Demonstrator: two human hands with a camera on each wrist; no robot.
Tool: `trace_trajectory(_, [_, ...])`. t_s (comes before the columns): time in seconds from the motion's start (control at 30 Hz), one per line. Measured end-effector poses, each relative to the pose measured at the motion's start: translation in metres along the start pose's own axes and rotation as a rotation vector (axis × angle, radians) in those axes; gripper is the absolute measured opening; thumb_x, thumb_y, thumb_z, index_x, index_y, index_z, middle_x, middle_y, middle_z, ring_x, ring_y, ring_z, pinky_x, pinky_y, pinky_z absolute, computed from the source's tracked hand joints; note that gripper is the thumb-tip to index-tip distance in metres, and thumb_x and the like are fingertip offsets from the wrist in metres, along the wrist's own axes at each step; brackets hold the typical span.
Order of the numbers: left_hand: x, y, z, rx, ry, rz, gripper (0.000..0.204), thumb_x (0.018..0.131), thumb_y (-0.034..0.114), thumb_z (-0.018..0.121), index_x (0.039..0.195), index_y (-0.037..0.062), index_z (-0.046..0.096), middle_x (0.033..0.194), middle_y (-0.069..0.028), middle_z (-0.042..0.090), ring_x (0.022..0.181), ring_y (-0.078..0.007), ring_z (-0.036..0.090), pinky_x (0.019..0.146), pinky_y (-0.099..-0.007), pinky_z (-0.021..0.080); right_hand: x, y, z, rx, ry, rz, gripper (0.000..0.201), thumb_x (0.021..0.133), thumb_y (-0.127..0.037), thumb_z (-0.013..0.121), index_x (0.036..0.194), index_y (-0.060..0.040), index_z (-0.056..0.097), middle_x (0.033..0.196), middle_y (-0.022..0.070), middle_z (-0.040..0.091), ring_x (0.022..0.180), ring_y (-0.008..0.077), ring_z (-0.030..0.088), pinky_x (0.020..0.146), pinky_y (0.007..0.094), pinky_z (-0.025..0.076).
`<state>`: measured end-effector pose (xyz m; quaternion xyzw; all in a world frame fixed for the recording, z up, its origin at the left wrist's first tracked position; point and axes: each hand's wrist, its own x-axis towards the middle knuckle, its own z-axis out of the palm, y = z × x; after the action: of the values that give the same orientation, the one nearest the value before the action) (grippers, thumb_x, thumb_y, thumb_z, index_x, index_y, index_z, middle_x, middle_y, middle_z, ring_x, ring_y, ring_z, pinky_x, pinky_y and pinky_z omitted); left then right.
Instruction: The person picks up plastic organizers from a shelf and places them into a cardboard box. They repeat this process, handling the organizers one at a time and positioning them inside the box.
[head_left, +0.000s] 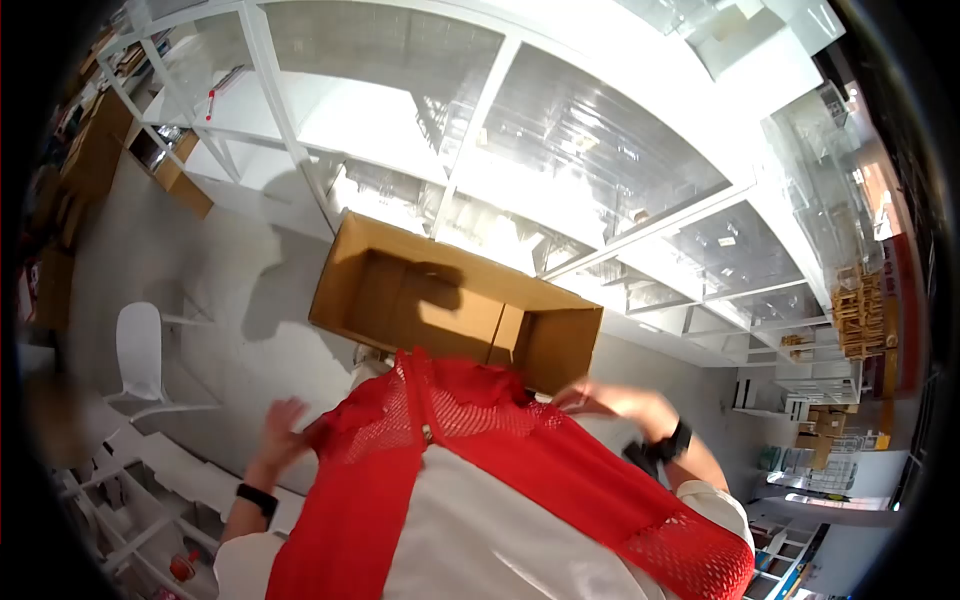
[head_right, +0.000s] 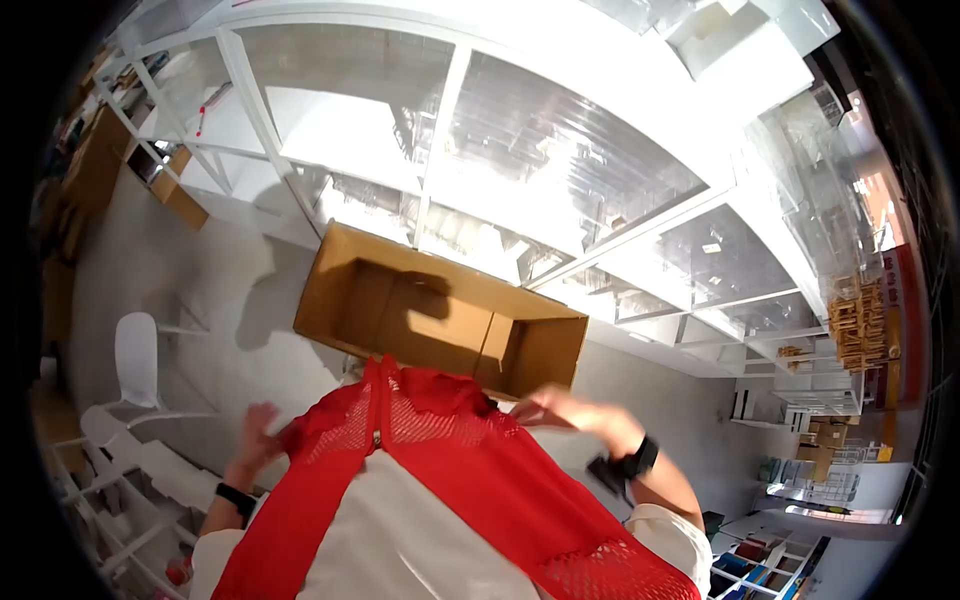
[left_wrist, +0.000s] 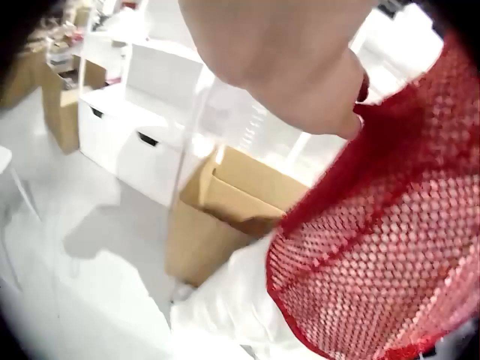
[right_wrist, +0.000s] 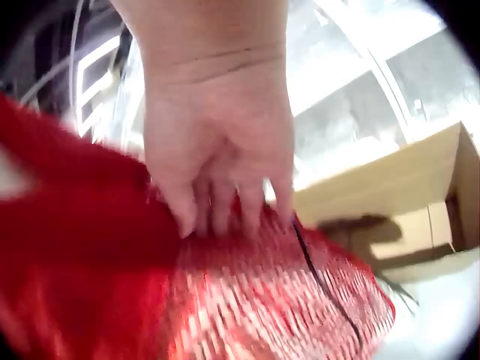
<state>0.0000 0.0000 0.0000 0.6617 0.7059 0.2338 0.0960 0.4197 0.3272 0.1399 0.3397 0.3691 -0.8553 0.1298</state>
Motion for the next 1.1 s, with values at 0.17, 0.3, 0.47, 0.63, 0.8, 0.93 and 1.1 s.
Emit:
trace_trajectory(0.17, [0.063, -0.082, -0.091, 0.129, 0.259, -0.358, 0.037, 0.076, -0.003, 0.054, 0.112, 0.0045, 0.049, 0.126, -0.0095, 0.037, 0.110, -0.0285, 0.042, 0.087, -0.0326, 0.038, 0.081, -0.159, -0.095, 0.408, 0.631, -0.641, 0.081, 0.080, -0.050, 0.050, 0.134, -0.0061, 0.009, 0.133, 0.0168, 0.024, 0.115, 0.0311, 0.038, 0.080, 0.0503, 0.041])
trace_trajectory(0.3, [0.068, -0.129, -0.088, -0.218, 0.452, -0.472, 0.037, 0.075, -0.006, 0.050, 0.111, 0.0033, 0.049, 0.123, -0.0120, 0.038, 0.112, -0.0305, 0.040, 0.087, -0.0332, 0.038, 0.132, -0.232, -0.118, 0.922, 0.755, -0.967, 0.100, 0.073, -0.060, 0.052, 0.134, -0.0142, -0.011, 0.141, 0.0157, -0.001, 0.124, 0.0369, 0.023, 0.093, 0.0635, 0.018])
trace_trajectory(0.47, [0.038, -0.141, -0.076, 0.060, -0.133, -0.284, 0.024, 0.074, 0.000, 0.054, 0.097, 0.0038, 0.053, 0.113, -0.0109, 0.048, 0.097, -0.0296, 0.050, 0.081, -0.0355, 0.042, 0.127, -0.254, -0.077, 1.248, 0.748, -1.128, 0.099, 0.071, -0.069, 0.041, 0.135, -0.0136, -0.009, 0.140, 0.0165, -0.006, 0.125, 0.0415, 0.014, 0.096, 0.0609, 0.016])
trace_trajectory(0.63, [0.031, -0.149, -0.072, -0.077, -0.183, -0.295, 0.021, 0.074, -0.001, 0.054, 0.095, 0.0045, 0.054, 0.111, -0.0104, 0.049, 0.093, -0.0291, 0.052, 0.076, -0.0367, 0.044, 0.119, -0.279, -0.061, 1.135, 0.931, -1.033, 0.089, 0.072, -0.064, 0.045, 0.136, -0.0180, 0.004, 0.140, 0.0175, 0.000, 0.126, 0.0398, 0.010, 0.095, 0.0615, 0.010])
trace_trajectory(0.8, [0.053, -0.179, -0.087, -0.056, -0.079, -0.285, 0.021, 0.075, -0.002, 0.052, 0.095, 0.0042, 0.055, 0.108, -0.0099, 0.050, 0.091, -0.0289, 0.053, 0.074, -0.0361, 0.044, 0.121, -0.303, -0.067, 1.019, 1.136, -0.912, 0.071, 0.078, -0.052, 0.046, 0.132, -0.0129, 0.023, 0.137, 0.0128, 0.024, 0.126, 0.0333, 0.020, 0.096, 0.0588, 0.011])
trace_trajectory(0.93, [0.071, -0.196, -0.104, -0.039, -0.007, -0.257, 0.021, 0.075, -0.002, 0.051, 0.095, 0.0035, 0.054, 0.106, -0.0100, 0.051, 0.090, -0.0286, 0.054, 0.075, -0.0355, 0.044, 0.115, -0.302, -0.062, 0.962, 1.164, -0.931, 0.074, 0.072, -0.049, 0.055, 0.130, -0.0135, 0.026, 0.135, 0.0172, 0.022, 0.120, 0.0382, 0.024, 0.094, 0.0539, 0.020])
trace_trajectory(1.1, [0.093, -0.197, -0.117, -0.064, -0.053, -0.230, 0.022, 0.075, -0.001, 0.052, 0.095, 0.0038, 0.055, 0.107, -0.0102, 0.052, 0.091, -0.0284, 0.054, 0.075, -0.0354, 0.044, 0.114, -0.275, -0.048, 0.855, 1.061, -0.998, 0.082, 0.065, -0.051, 0.060, 0.129, -0.0143, 0.025, 0.131, 0.0204, 0.023, 0.115, 0.0419, 0.028, 0.091, 0.0529, 0.028])
